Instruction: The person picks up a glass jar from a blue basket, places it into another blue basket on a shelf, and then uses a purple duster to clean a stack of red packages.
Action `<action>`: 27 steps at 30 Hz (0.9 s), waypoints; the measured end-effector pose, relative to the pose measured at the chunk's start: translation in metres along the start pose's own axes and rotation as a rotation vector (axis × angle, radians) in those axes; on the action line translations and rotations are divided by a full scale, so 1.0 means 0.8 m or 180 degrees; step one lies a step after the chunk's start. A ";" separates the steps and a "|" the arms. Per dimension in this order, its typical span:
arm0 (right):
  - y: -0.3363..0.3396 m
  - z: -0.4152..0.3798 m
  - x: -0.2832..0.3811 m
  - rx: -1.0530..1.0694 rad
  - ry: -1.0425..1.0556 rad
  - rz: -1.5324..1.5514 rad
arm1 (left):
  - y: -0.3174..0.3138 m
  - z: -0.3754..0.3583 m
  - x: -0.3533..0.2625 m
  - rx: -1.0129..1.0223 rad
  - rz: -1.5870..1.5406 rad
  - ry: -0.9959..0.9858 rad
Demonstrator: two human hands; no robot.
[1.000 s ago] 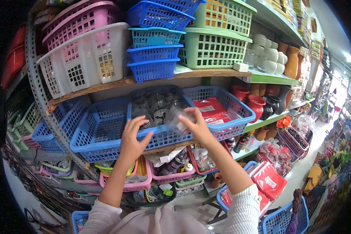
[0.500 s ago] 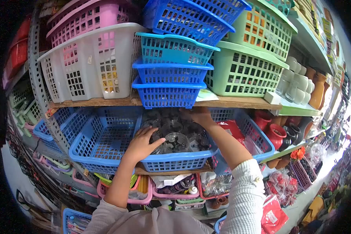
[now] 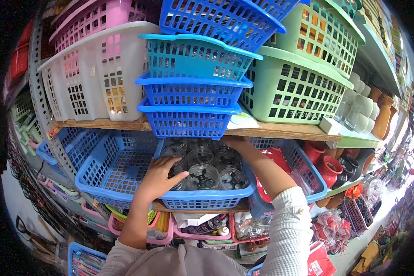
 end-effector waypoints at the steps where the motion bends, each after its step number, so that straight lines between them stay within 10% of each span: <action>1: 0.000 -0.001 0.000 0.0027 0.0014 0.0060 | 0.000 -0.001 0.000 -0.0008 -0.0021 0.0016; 10: 0.026 -0.064 0.041 0.0334 -0.0361 0.0467 | 0.010 -0.002 -0.009 -0.0088 -0.0232 -0.0106; 12: 0.079 -0.114 0.061 -0.1243 -0.0504 -0.0668 | 0.014 -0.005 -0.017 -0.0039 -0.0325 -0.0161; 15: 0.096 -0.175 0.099 -0.1287 -0.0552 -0.0531 | 0.026 -0.009 -0.030 -0.0199 -0.0313 -0.0330; 27: 0.082 -0.478 0.262 -0.1509 -0.0994 0.0546 | 0.005 -0.130 -0.189 -0.0694 -0.1506 -0.2178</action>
Point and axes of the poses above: each hand's wrist, its own z-axis towards the middle knuckle, its own y-axis out of the back of the hand, x = y × z, the point moved 10 cm from there along z, towards the middle knuckle, and after that the axes turned 1 degree about x, right-handed, at the moved point
